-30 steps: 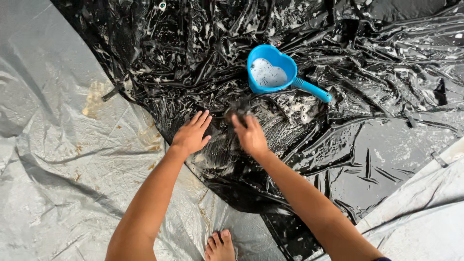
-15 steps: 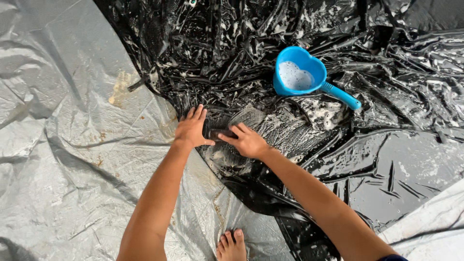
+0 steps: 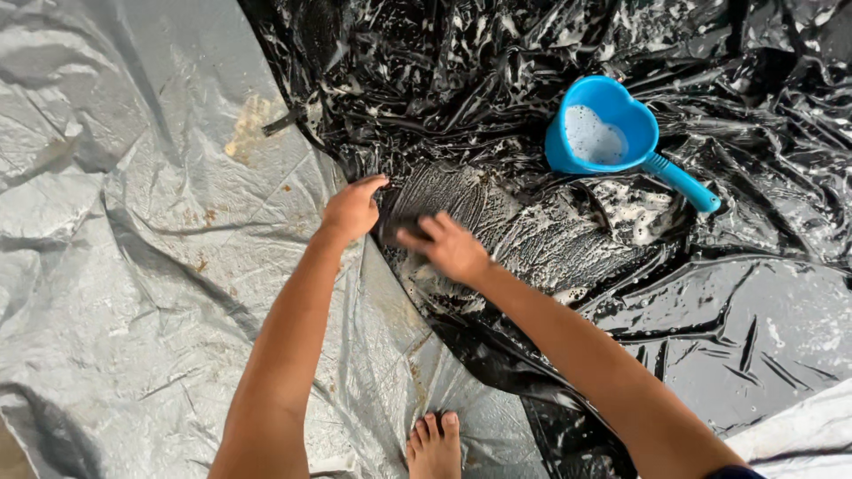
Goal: The person scrubs a black plastic sheet on the floor using a sponge and soapy water from a blue scoop. They repeatedly wipe and scrub different sections of the sheet, occasionally dipping the sponge into the scoop to reapply soap.
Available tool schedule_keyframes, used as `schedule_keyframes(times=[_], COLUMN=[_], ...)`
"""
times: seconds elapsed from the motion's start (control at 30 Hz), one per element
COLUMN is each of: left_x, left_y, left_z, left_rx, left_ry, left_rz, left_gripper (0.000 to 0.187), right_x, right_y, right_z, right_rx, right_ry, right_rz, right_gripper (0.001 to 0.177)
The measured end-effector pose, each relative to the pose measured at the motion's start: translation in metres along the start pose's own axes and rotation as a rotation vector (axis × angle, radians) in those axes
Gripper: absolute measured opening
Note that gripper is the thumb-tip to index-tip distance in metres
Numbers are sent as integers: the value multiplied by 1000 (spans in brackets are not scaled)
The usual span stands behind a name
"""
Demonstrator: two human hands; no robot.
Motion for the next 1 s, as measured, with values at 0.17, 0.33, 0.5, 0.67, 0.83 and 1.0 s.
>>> schedule_keyframes(times=[0.17,0.33,0.5,0.67,0.83,1.0], left_x=[10,9,8,14,8,13], left_y=[3,20,51,58,68,95], left_z=[-19,-8,-1,-6,-17,-19], left_rx=[-59,-21,37,77,124,145], left_ry=[58,100,209,193,115,96], left_rz=[-40,-175,-397,-445,-519,-633], left_gripper=[52,48,67,73,73,73], right_x=[23,-46,7,18,-19,42], right_y=[-34,1,-10,-64,-32,-62], right_z=[12,-22,48,99,80,139], right_rx=[77,4,134,368,31,160], right_ry=[-207,94,-168,-318,28,-262], right_rz=[-148,38,-127,-256,-9,-290], right_gripper=[47,36,41,46,37,44])
Point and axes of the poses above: each hand's wrist, its own z-axis away from the middle knuckle, its own y-axis out of the palm, x = y × z, the point moved 5 cm from there along -z, towards the middle knuckle, and after that the axes turned 13 degrees about y, right-handed, at the moved point
